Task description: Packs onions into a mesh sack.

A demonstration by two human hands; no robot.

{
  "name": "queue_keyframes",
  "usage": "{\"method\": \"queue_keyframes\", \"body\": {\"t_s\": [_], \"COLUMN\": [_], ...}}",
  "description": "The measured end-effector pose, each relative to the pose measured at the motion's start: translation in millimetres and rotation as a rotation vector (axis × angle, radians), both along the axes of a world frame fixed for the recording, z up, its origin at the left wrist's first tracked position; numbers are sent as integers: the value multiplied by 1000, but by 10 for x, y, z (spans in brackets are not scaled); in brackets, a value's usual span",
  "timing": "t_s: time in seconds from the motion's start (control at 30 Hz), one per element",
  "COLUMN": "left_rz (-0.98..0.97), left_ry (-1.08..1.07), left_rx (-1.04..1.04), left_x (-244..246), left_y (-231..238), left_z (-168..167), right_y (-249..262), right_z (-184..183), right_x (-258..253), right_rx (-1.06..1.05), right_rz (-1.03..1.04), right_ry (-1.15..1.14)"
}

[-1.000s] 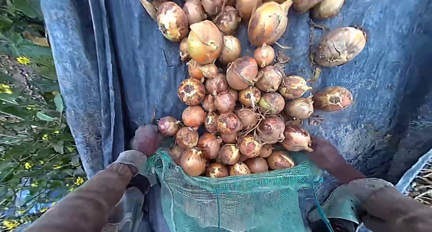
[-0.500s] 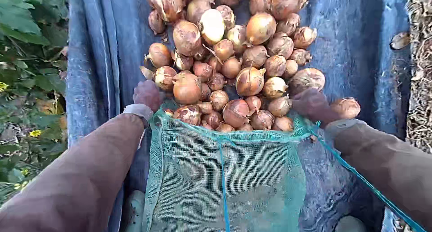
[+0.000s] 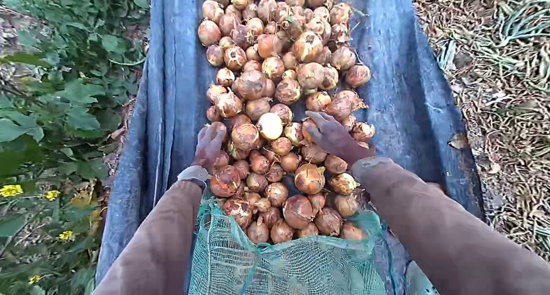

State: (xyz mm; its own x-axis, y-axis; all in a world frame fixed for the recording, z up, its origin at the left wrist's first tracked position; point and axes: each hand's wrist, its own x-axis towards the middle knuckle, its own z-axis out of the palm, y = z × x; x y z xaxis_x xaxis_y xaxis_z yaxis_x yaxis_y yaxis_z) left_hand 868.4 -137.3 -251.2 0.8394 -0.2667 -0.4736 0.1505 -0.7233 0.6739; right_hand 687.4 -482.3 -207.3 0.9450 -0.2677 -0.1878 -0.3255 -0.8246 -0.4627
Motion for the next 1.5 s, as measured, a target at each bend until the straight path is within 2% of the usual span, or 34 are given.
{"method": "queue_keyframes", "body": {"t_s": [0.1,0.2,0.27,0.33,0.47,0.57,0.73,0.83,0.93,1.0,1.1,1.17,1.27,1.3,1.37,1.4,1.47,1.5], "left_rz": [54,129,180,175,172,204,152,170,110,98,-57,-51,-77,-71,-20,-50,-204,-256], "left_ry": [-176,-96,-16,71,393,572,736,806,780,765,818,851,827,838,812,787,748,794], "left_rx": [117,-21,-114,-96,-223,-283,-440,-441,-415,-401,-312,-250,-329,-304,-124,-99,-177,-85], "left_x": [163,385,510,560,359,120,-38,-183,-324,-440,-577,-816,-1008,-1052,-1284,-1404,-1667,-1785], "left_y": [-402,-225,-198,-125,-26,31,66,87,134,216,388,505,958,1012,822,851,1003,889], "left_z": [-293,-417,-430,-479,-375,-232,-274,-290,-229,-162,-46,-16,-91,-30,278,247,-16,115], "right_y": [-176,-257,-339,-325,-373,-371,-276,-84,360,641,809,914,1074,1174,1446,1534,1341,1209], "right_z": [-257,-434,-405,-399,-322,-284,-335,-433,-313,-345,-387,-298,-228,-151,256,410,326,225], "right_x": [776,1027,1030,1018,1079,1083,1186,1208,996,685,514,404,284,217,-2,-151,-556,-776], "right_rx": [71,342,512,608,707,859,821,830,802,934,996,993,1086,1080,921,861,924,979], "right_rz": [-6,-3,-79,-79,34,28,39,17,-38,-48,-54,-115,-137,-175,-290,-354,-292,-267], "right_ry": [125,205,181,236,482,581,711,786,907,898,839,864,937,960,950,949,994,1027]}}
